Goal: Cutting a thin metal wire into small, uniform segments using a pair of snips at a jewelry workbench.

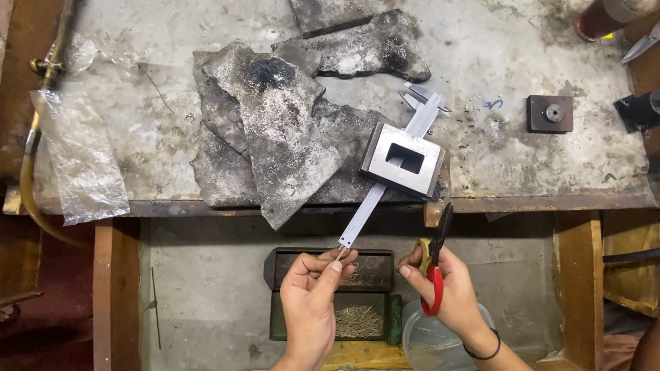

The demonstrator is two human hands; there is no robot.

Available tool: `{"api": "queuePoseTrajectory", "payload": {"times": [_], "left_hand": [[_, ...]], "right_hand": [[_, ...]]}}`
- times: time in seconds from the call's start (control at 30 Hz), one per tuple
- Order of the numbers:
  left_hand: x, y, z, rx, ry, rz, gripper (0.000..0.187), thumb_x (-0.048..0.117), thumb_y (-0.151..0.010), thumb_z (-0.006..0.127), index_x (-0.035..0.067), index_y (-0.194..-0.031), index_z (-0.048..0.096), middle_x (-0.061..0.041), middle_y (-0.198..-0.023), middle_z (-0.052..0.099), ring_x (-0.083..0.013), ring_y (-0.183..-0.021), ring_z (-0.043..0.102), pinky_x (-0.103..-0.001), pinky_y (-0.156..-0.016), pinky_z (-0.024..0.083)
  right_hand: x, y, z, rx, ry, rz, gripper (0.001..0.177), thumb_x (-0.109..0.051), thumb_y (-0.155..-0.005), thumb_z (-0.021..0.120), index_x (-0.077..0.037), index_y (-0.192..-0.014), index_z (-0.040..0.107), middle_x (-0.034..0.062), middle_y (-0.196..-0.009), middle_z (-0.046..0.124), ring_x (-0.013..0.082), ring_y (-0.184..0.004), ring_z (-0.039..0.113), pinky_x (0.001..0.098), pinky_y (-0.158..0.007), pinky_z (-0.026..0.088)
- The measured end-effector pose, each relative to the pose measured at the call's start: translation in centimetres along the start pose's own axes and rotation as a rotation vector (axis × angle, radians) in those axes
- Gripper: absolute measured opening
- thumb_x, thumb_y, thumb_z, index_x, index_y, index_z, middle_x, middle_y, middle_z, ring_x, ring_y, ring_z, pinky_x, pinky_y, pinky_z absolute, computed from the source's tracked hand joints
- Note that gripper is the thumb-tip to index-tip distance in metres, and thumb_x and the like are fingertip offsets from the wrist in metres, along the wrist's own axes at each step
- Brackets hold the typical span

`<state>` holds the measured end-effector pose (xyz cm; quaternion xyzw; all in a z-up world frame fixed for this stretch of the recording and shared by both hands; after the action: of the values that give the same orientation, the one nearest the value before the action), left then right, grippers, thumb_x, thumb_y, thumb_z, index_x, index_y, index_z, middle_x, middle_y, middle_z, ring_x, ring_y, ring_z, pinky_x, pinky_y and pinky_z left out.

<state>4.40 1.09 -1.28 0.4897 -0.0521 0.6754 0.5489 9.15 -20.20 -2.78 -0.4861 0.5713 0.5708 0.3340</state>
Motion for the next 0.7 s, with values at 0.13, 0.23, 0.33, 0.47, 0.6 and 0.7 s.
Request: {"api": "queuePoseTrajectory", "payload": {"times": [0.13, 0.23, 0.33, 0.47, 0.6, 0.7], "left_hand": [[0.0, -0.1, 0.1, -0.002, 0.000, 0.006, 0.008, -0.007, -0.088, 0.069, -0.004, -0.082, 0.064, -0.031, -0.107, 0.078, -0.0379, -0.101, 0.081, -0.039, -0.086, 0.066], [0.2, -0.1, 0.1, 0.015, -0.002, -0.011, 0.008, -0.009, -0.087, 0.069, -0.005, -0.082, 0.064, -0.031, -0.106, 0.077, -0.0382, -0.099, 0.081, -0.038, -0.086, 0.067], [0.3, -0.1, 0.2, 0.015, -0.019, -0.015, 0.008, -0.008, -0.088, 0.069, -0.004, -0.081, 0.065, -0.030, -0.106, 0.078, -0.0374, -0.099, 0.081, -0.038, -0.085, 0.067], [0.2, 0.0, 0.1, 0.001, -0.015, 0.002, 0.008, -0.007, -0.088, 0.068, -0.004, -0.082, 0.064, -0.030, -0.107, 0.078, -0.0382, -0.100, 0.081, -0.038, -0.085, 0.067], [0.4, 0.0, 0.3, 0.011, -0.013, -0.003, 0.009, -0.007, -0.088, 0.068, -0.004, -0.081, 0.064, -0.032, -0.107, 0.079, -0.0384, -0.099, 0.082, -0.037, -0.085, 0.067], [0.3, 0.0, 0.2, 0.017, -0.018, -0.001, 0.009, -0.007, -0.089, 0.067, -0.004, -0.081, 0.063, -0.032, -0.106, 0.079, -0.0385, -0.100, 0.082, -0.038, -0.086, 0.067]], "right_hand": [[-2.1, 0.2, -0.6, 0.021, 0.254, 0.096, 0.019, -0.013, -0.077, 0.085, -0.003, -0.089, 0.075, 0.0085, -0.086, 0.084, 0.0177, -0.079, 0.078, 0.0310, -0.077, 0.063], [-2.4, 1.0, -2.0, 0.056, 0.667, -0.156, 0.038, -0.032, -0.065, 0.095, -0.006, -0.090, 0.080, -0.0014, -0.071, 0.075, 0.0107, -0.060, 0.055, 0.0278, -0.057, 0.049], [-1.4, 1.7, -3.7, 0.108, 0.747, -0.119, 0.041, -0.033, -0.062, 0.099, -0.007, -0.082, 0.074, -0.0008, -0.067, 0.062, 0.0128, -0.062, 0.047, 0.0297, -0.057, 0.043], [-0.9, 1.8, -4.6, 0.008, 0.728, -0.010, 0.041, -0.033, -0.063, 0.098, -0.012, -0.083, 0.069, -0.0010, -0.068, 0.059, 0.0151, -0.065, 0.044, 0.0284, -0.062, 0.042], [-1.0, 1.3, -4.1, -0.083, 0.671, 0.052, 0.038, -0.031, -0.066, 0.099, -0.011, -0.082, 0.071, -0.0011, -0.068, 0.065, 0.0150, -0.065, 0.046, 0.0288, -0.062, 0.043], [-0.8, 1.3, -3.9, -0.090, 0.645, -0.009, 0.038, -0.027, -0.065, 0.100, -0.012, -0.079, 0.068, -0.0016, -0.065, 0.063, 0.0146, -0.063, 0.044, 0.0277, -0.061, 0.042]]}}
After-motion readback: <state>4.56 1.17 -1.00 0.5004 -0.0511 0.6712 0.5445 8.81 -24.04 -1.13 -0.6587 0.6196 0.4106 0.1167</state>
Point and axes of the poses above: each hand's wrist, its own y-axis away from the middle knuckle, its own z-axis out of the palm, x = y × z, the point moved 2 cm from there along -y, towards the middle knuckle
